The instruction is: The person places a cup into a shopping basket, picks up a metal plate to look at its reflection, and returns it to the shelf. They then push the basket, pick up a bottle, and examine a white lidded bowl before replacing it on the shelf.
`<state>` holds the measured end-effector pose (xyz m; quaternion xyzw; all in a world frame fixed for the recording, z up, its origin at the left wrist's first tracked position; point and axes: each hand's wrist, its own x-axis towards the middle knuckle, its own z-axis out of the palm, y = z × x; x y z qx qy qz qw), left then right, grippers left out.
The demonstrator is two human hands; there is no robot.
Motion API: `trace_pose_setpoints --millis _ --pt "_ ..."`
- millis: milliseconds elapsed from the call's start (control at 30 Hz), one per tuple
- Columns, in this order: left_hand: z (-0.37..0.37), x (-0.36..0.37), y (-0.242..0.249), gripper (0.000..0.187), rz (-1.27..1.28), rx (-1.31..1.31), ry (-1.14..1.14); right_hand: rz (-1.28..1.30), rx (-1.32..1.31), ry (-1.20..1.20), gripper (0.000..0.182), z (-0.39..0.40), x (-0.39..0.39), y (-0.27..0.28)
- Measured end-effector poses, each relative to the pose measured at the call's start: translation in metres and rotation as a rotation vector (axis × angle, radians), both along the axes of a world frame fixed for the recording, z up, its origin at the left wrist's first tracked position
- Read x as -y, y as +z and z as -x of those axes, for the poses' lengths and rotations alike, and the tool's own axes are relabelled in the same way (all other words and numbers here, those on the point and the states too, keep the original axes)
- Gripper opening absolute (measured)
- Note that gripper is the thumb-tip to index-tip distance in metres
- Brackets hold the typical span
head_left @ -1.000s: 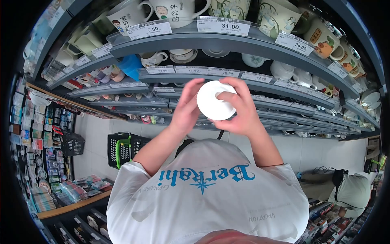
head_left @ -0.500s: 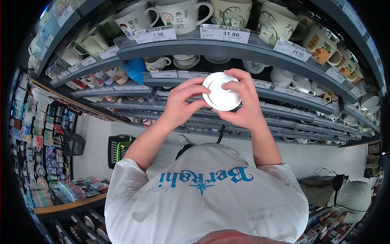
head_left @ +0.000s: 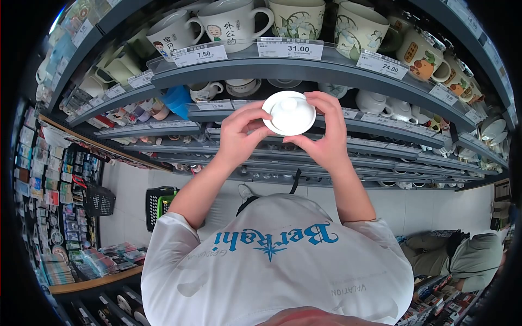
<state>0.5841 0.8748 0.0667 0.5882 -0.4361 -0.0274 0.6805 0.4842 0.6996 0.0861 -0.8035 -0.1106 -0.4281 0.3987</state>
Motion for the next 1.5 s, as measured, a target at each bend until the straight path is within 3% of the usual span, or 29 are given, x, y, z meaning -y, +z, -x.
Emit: trace_pose_setpoints --millis 333,767,867,1133,1500 --pt "-0.017 0.012 0.006 0.023 -0.010 -0.100 0.066 -0.126 0.044 -0.093 0.038 -0.009 -0.002 -0.015" --pt "-0.029 0.033 0.015 0.023 -0.130 -0.157 0.231 -0.211 -0.047 -0.067 0.041 -0.023 -0.004 -0.012" --pt "-0.035 0.039 0.013 0.023 -0.121 -0.073 0.288 -0.234 -0.066 -0.094 0.041 -0.031 -0.002 -0.015" --pt "-0.043 0.051 0.025 0.027 -0.392 0.146 0.435 -0.180 -0.207 -0.113 0.038 -0.044 0.003 -0.016" --pt "-0.053 0.066 0.040 0.027 -0.436 0.339 0.520 -0.164 -0.376 -0.096 0.032 -0.068 0.021 -0.010"
